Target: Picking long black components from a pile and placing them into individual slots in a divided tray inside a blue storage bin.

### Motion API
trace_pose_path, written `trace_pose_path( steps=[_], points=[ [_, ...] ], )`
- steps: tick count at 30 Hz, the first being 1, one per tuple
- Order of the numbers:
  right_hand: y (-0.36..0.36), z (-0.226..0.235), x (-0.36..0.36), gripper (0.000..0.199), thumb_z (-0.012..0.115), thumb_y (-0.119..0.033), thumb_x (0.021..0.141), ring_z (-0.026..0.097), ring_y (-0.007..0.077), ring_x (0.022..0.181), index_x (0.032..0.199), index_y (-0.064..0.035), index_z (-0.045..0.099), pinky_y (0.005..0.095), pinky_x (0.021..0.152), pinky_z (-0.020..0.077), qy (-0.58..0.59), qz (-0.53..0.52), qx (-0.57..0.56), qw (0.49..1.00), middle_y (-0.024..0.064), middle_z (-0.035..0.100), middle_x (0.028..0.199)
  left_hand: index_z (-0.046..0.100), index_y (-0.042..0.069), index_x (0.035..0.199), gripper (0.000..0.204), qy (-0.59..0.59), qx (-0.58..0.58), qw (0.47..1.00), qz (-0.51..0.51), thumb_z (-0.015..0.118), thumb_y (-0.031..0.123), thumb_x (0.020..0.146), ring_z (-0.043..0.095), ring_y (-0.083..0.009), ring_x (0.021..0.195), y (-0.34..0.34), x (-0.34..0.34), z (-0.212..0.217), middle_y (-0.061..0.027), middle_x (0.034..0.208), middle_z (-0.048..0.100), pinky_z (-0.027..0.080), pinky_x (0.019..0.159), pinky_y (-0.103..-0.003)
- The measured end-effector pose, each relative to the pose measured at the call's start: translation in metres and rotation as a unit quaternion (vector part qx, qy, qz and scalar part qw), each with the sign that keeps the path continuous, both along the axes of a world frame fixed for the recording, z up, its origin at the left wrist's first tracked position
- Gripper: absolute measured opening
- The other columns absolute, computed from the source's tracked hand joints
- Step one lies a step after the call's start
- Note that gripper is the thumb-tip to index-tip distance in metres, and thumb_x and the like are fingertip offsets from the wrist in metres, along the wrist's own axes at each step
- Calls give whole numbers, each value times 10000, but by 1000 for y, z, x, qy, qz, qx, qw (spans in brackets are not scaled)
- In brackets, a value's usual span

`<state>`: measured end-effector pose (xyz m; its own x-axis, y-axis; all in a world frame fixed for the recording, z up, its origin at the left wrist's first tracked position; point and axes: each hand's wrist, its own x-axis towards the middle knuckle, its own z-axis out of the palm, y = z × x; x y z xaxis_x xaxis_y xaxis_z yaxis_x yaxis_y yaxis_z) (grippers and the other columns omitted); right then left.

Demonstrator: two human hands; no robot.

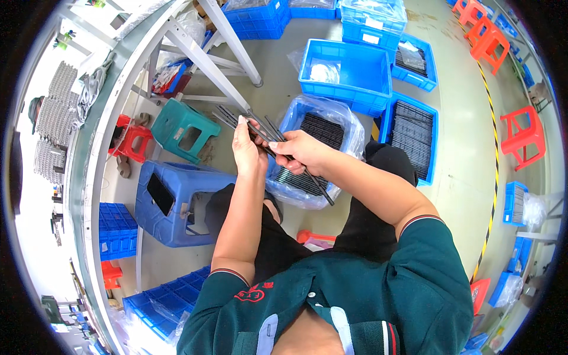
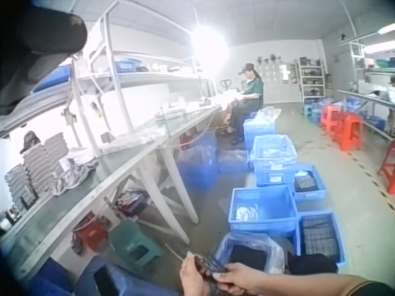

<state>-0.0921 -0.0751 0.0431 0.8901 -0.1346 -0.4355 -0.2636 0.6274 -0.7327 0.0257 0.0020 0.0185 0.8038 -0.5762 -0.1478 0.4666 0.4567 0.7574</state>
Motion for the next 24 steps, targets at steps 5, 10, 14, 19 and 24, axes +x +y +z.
trace_pose_path(
  steps=[5, 10, 14, 19, 24],
  points=[
    [1, 1, 1, 137, 539, -188, 903, 307, 52, 389, 927, -57, 508, 215, 340, 223, 19, -9, -26, 999, 28, 478, 616, 524, 67, 780, 269, 2, -11, 1000, 23, 533, 297, 918, 320, -74, 474, 0, -2, -1, 31, 566, 385, 296, 426, -234],
    [-11, 6, 11, 274, 533, -231, 915, 421, 114, 417, 762, -22, 443, 256, 350, 316, -18, -63, -89, 994, 66, 504, 606, 519, 90, 715, 297, -35, 5, 997, -62, 534, 300, 925, 424, -66, 424, -5, -32, -6, 20, 511, 458, 345, 411, -216],
    [-16, 4, 17, 281, 509, -237, 924, 607, 214, 533, 816, 19, 466, 307, 445, 505, 25, -47, -128, 990, 135, 605, 696, 499, 78, 714, 307, 32, -5, 990, -136, 530, 300, 925, 381, -79, 416, -1, -17, -12, 19, 510, 400, 326, 371, -236],
    [-41, -4, 15, 227, 539, -248, 907, 443, 97, 428, 879, -29, 485, 245, 364, 336, 38, -99, -385, 917, 35, 509, 608, 524, 72, 724, 294, 64, 91, 991, -68, 563, 300, 905, 357, -82, 439, -3, -5, -17, 21, 556, 414, 333, 396, -243],
    [-55, -14, 16, 245, 620, -280, 868, 322, 40, 419, 788, -88, 490, 202, 367, 198, -10, -56, -102, 993, -45, 380, 528, 518, 76, 750, 308, 95, 99, 963, -230, 577, 343, 894, 374, -87, 495, 0, -21, -16, 5, 656, 473, 321, 439, -235]
  ],
)
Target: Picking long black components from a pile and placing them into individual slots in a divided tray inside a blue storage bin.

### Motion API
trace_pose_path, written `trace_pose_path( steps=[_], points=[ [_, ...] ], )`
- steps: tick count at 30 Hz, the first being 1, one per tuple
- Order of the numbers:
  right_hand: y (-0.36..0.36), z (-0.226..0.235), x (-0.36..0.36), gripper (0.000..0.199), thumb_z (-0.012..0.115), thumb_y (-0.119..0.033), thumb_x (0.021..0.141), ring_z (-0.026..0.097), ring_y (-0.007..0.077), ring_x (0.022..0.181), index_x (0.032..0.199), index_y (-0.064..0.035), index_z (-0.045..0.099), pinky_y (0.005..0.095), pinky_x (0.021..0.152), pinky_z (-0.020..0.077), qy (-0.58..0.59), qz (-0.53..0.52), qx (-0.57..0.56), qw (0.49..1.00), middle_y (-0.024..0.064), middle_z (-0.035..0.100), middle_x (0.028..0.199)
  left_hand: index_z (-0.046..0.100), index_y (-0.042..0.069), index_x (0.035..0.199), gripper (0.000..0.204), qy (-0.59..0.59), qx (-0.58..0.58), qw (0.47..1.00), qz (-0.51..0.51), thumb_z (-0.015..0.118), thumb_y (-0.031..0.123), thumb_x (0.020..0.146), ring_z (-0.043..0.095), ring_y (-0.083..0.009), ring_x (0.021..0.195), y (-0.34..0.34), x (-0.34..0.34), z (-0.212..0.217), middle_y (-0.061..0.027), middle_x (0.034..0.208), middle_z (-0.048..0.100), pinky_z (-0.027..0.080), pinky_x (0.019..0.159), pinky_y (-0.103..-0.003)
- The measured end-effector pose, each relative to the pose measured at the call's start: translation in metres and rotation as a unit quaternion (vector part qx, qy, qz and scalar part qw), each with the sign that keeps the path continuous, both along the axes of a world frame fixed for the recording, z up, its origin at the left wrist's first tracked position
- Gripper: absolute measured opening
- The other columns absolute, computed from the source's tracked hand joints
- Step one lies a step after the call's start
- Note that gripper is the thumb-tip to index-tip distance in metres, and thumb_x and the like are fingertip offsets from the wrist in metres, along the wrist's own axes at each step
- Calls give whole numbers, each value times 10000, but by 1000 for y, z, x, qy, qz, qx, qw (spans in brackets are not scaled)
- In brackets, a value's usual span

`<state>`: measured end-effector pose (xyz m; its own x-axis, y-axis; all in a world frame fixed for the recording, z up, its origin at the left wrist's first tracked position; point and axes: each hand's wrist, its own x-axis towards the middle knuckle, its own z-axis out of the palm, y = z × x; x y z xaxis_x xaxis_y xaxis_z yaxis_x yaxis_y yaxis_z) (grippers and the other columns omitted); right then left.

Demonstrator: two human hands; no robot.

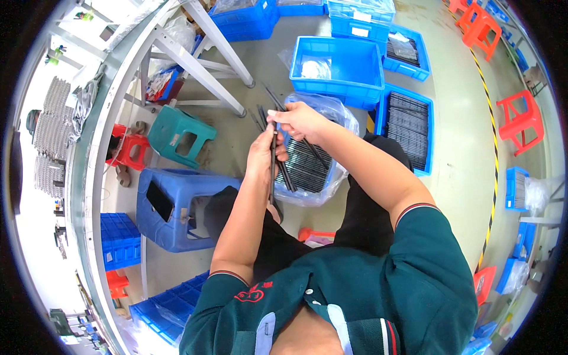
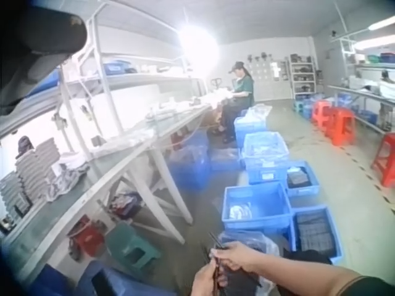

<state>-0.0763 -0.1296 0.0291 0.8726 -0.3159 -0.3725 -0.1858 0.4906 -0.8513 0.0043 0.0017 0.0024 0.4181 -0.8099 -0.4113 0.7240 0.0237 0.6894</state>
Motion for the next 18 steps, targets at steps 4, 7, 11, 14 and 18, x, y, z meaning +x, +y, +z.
trace_pose_path(
  steps=[4, 7, 11, 14, 18],
  points=[
    [3, -6, 8, 228, 643, -252, 843, 349, 53, 398, 775, -87, 502, 211, 350, 219, 5, -94, -80, 992, -36, 408, 508, 538, 69, 773, 313, -54, 2, 996, -76, 556, 352, 904, 356, -88, 502, 3, -4, -5, 18, 645, 453, 309, 458, -238],
    [-41, -2, 8, 297, 647, -346, 812, 350, 93, 408, 723, -85, 537, 272, 355, 251, -6, -209, -129, 969, -8, 441, 554, 538, 58, 768, 319, -56, 1, 979, -195, 548, 345, 909, 346, -80, 497, 11, -2, 0, 19, 621, 428, 312, 471, -243],
    [-102, 15, -12, 236, 605, -298, 852, 275, 52, 373, 788, -104, 488, 246, 335, 188, -61, -346, -75, 933, -59, 350, 512, 539, 47, 768, 321, 6, -34, 977, -209, 574, 339, 896, 389, -98, 535, 18, -3, 5, -4, 673, 450, 318, 473, -253],
    [-85, 16, -8, 274, 603, -311, 868, 241, 42, 370, 741, -106, 472, 232, 347, 172, -14, -307, -89, 947, -75, 317, 492, 539, 70, 757, 329, -9, -25, 978, -207, 521, 355, 919, 519, -158, 681, 23, 3, 6, -38, 828, 527, 454, 580, -315],
    [-21, 8, 8, 237, 634, -303, 842, 302, 29, 414, 796, -95, 530, 190, 351, 188, 15, -143, -92, 985, -61, 375, 539, 551, 75, 761, 331, -8, -41, 981, -188, 528, 369, 910, 583, -222, 782, 22, 5, 7, -68, 913, 562, 515, 680, -396]
  ],
)
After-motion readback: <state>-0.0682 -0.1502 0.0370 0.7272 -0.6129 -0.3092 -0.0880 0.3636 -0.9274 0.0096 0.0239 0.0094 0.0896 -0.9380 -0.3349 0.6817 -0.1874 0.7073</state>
